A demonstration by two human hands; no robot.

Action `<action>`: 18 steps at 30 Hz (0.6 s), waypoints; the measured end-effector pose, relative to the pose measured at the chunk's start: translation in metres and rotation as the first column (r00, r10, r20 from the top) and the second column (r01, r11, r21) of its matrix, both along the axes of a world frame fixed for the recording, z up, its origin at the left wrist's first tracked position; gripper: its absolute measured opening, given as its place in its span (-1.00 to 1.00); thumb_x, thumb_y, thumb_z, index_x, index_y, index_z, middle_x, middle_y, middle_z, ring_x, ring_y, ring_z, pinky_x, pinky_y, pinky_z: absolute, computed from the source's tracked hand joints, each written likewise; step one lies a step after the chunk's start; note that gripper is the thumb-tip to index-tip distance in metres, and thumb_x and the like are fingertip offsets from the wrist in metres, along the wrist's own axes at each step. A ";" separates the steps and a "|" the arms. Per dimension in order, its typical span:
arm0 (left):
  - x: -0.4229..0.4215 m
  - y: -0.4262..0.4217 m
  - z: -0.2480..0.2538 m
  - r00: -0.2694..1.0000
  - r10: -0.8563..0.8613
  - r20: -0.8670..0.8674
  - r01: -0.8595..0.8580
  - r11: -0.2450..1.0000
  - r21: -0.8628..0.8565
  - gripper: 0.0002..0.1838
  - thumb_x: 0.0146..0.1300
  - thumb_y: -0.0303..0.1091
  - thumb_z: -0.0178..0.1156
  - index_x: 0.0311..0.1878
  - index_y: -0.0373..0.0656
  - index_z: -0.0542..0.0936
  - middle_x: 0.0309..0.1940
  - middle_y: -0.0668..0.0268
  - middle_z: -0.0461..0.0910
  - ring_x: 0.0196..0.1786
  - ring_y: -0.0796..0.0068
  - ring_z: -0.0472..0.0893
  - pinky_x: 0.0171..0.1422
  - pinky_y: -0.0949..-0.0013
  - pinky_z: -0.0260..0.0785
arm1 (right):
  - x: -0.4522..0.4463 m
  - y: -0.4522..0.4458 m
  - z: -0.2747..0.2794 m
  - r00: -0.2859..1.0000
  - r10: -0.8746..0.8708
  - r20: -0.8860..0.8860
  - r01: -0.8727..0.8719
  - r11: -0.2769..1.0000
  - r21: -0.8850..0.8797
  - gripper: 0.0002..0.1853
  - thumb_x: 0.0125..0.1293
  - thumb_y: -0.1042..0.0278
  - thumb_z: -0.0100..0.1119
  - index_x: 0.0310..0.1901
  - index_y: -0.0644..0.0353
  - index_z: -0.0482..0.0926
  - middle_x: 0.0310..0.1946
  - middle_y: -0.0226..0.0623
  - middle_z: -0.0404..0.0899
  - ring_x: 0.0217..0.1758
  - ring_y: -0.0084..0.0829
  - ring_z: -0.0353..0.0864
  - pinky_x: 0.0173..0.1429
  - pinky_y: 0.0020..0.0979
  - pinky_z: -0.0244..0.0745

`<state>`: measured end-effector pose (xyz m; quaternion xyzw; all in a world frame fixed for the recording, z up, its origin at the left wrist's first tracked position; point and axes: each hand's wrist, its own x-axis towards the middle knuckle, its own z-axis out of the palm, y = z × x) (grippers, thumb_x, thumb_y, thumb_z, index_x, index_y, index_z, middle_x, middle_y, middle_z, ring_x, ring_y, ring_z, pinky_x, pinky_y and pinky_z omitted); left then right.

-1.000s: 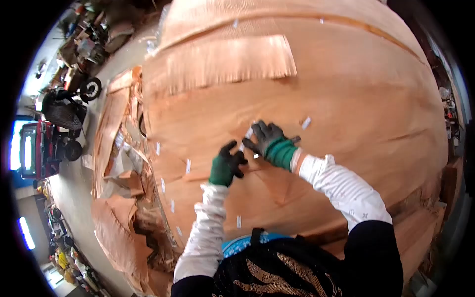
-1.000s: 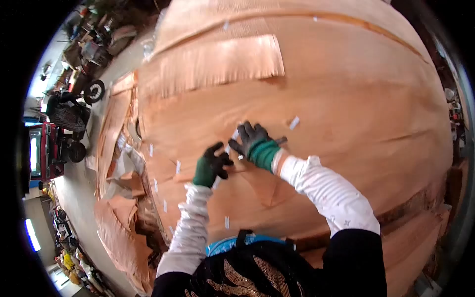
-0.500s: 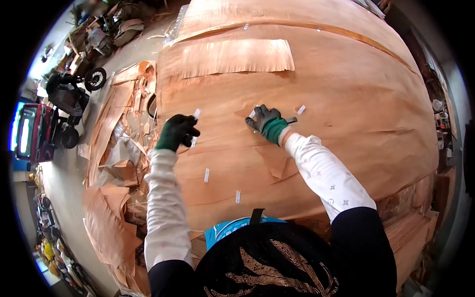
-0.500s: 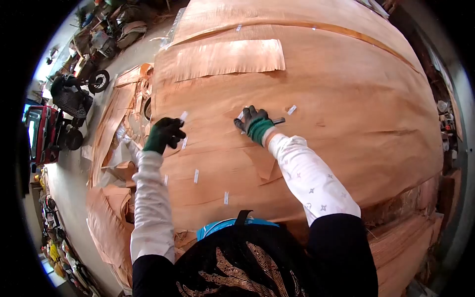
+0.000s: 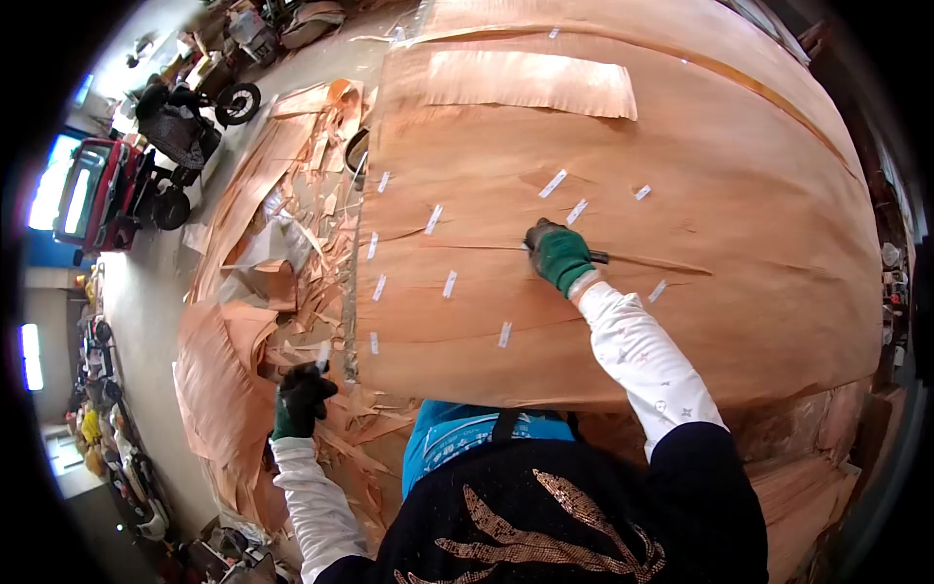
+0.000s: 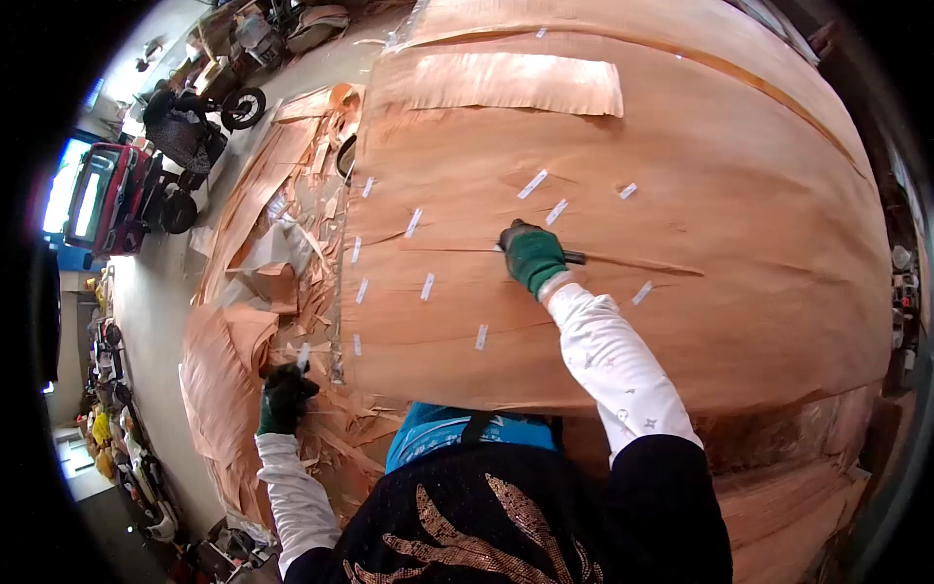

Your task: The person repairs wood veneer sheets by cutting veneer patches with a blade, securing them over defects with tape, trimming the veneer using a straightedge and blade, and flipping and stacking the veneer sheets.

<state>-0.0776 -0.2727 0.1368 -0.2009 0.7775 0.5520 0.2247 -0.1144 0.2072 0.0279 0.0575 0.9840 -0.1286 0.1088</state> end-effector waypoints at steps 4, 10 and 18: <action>-0.026 -0.027 -0.016 0.979 -0.171 0.106 0.164 0.983 0.078 -0.66 0.35 -0.13 0.14 -0.07 -0.25 0.58 -0.50 0.23 0.65 -0.74 0.62 0.39 -0.66 0.56 0.18 | 0.022 0.011 0.002 0.957 -0.178 -0.228 0.177 0.984 -0.027 -0.85 0.19 0.29 0.14 -0.31 0.14 0.62 -0.36 -0.02 0.63 -0.22 0.00 0.65 -0.12 -0.11 0.56; -0.153 -0.060 -0.051 0.805 -0.571 0.163 0.529 0.814 0.239 -0.64 0.36 -0.16 0.11 0.00 -0.28 0.55 -0.48 0.24 0.66 -0.69 0.60 0.43 -0.64 0.52 0.23 | 0.170 0.061 0.058 0.766 -0.620 -0.172 0.626 0.779 -0.020 -0.86 0.21 0.34 0.21 -0.29 0.23 0.56 -0.32 -0.01 0.61 -0.32 -0.13 0.60 -0.16 -0.27 0.49; -0.190 -0.046 -0.087 0.323 -0.872 0.368 0.800 0.459 0.386 -0.69 0.36 -0.19 0.12 -0.03 -0.24 0.58 -0.52 0.28 0.65 -0.69 0.60 0.44 -0.64 0.52 0.25 | 0.341 -0.120 0.022 0.642 -0.762 0.086 0.765 0.643 -0.010 -0.57 0.22 0.56 0.07 0.16 0.27 0.49 -0.01 -0.05 0.60 0.08 -0.27 0.57 0.11 -0.32 0.47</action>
